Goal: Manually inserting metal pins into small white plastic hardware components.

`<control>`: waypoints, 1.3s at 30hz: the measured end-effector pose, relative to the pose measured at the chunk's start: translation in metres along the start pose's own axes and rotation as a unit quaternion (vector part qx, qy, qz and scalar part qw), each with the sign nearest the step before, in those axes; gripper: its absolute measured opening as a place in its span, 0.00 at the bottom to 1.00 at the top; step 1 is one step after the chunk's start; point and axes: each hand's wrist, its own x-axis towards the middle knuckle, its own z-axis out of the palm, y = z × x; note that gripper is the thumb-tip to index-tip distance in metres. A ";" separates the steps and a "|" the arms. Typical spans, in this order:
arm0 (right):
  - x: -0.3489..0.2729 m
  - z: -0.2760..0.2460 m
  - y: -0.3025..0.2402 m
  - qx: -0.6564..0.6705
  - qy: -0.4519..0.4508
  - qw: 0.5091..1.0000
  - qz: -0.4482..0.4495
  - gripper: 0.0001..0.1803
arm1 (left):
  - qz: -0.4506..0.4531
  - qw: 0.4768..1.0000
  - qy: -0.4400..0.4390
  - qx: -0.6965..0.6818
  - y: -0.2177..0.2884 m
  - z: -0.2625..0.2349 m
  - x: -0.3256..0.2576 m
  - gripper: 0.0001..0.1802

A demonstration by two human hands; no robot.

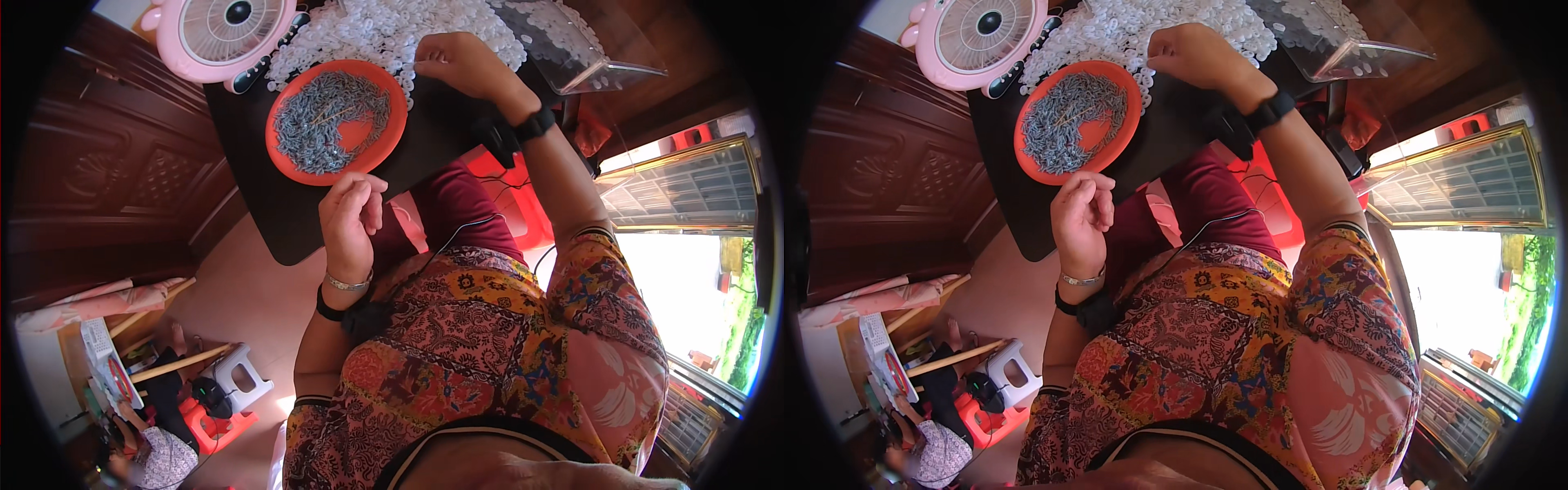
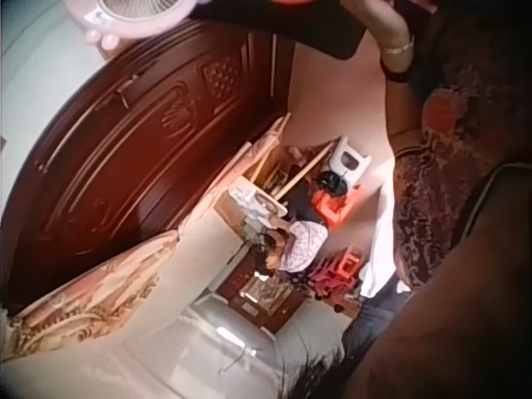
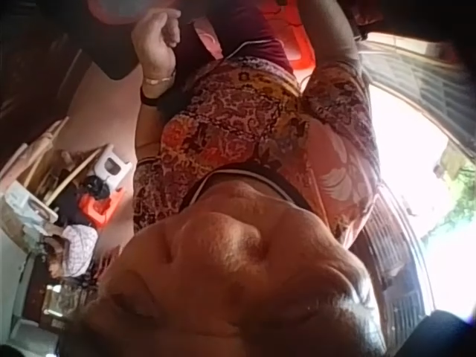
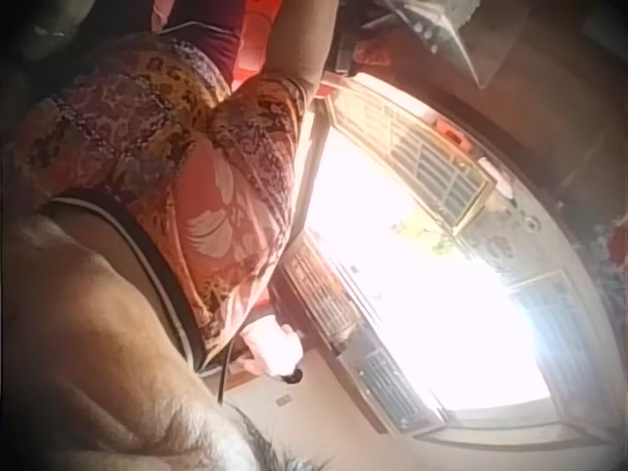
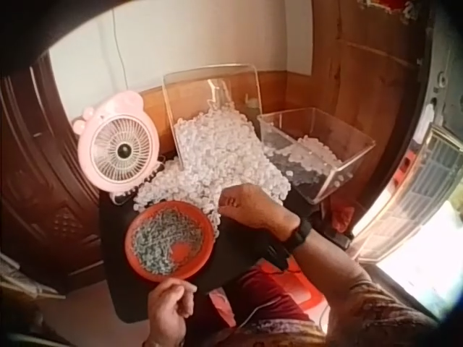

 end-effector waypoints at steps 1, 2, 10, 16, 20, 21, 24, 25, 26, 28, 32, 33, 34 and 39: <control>-0.007 -0.002 -0.013 0.090 -0.019 0.996 -0.002 0.11 | -0.001 1.000 0.004 0.002 0.001 0.001 0.000 0.14; -0.016 -0.005 -0.029 0.173 -0.048 0.984 -0.001 0.10 | -0.002 1.000 0.008 0.008 0.003 0.004 0.001 0.14; -0.067 0.026 -0.090 0.332 -0.056 0.933 -0.128 0.05 | -0.048 0.997 -0.031 -0.054 0.006 0.010 0.005 0.17; -0.077 0.033 -0.102 0.235 -0.014 0.963 -0.134 0.10 | -0.063 0.995 -0.031 -0.064 0.005 0.004 0.001 0.12; -0.085 0.039 -0.114 0.222 0.021 0.966 -0.131 0.13 | -0.063 0.995 -0.030 -0.067 0.007 -0.001 -0.001 0.08; -0.086 0.040 -0.114 0.213 0.034 0.967 -0.132 0.13 | -0.061 0.995 -0.025 -0.070 0.008 -0.002 -0.002 0.08; -0.081 0.039 -0.116 0.212 0.010 0.966 -0.149 0.13 | -0.064 0.997 -0.034 -0.041 0.011 -0.004 -0.004 0.08; -0.077 0.036 -0.117 0.211 0.006 0.966 -0.151 0.13 | -0.061 0.997 -0.027 -0.027 0.013 -0.005 -0.005 0.08; -0.071 0.032 -0.117 0.185 -0.006 0.968 -0.168 0.12 | -0.059 0.998 -0.020 -0.014 0.014 -0.007 -0.006 0.08; -0.055 0.028 -0.112 0.128 -0.001 0.967 -0.220 0.10 | -0.035 0.999 -0.019 -0.006 0.011 -0.013 -0.008 0.09; -0.015 0.030 -0.089 -0.038 0.000 0.970 -0.242 0.06 | -0.029 0.999 0.025 0.004 0.011 -0.017 -0.010 0.09; -0.007 0.032 -0.087 -0.094 -0.026 0.965 -0.244 0.05 | -0.028 0.999 0.026 0.002 0.010 -0.017 -0.009 0.09; -0.001 0.035 -0.084 -0.151 -0.051 0.957 -0.244 0.04 | -0.023 0.999 0.033 -0.008 0.009 -0.018 -0.009 0.10; 0.016 0.054 -0.076 -0.268 -0.080 0.906 -0.318 0.04 | -0.025 0.998 0.052 -0.029 0.008 -0.018 -0.008 0.10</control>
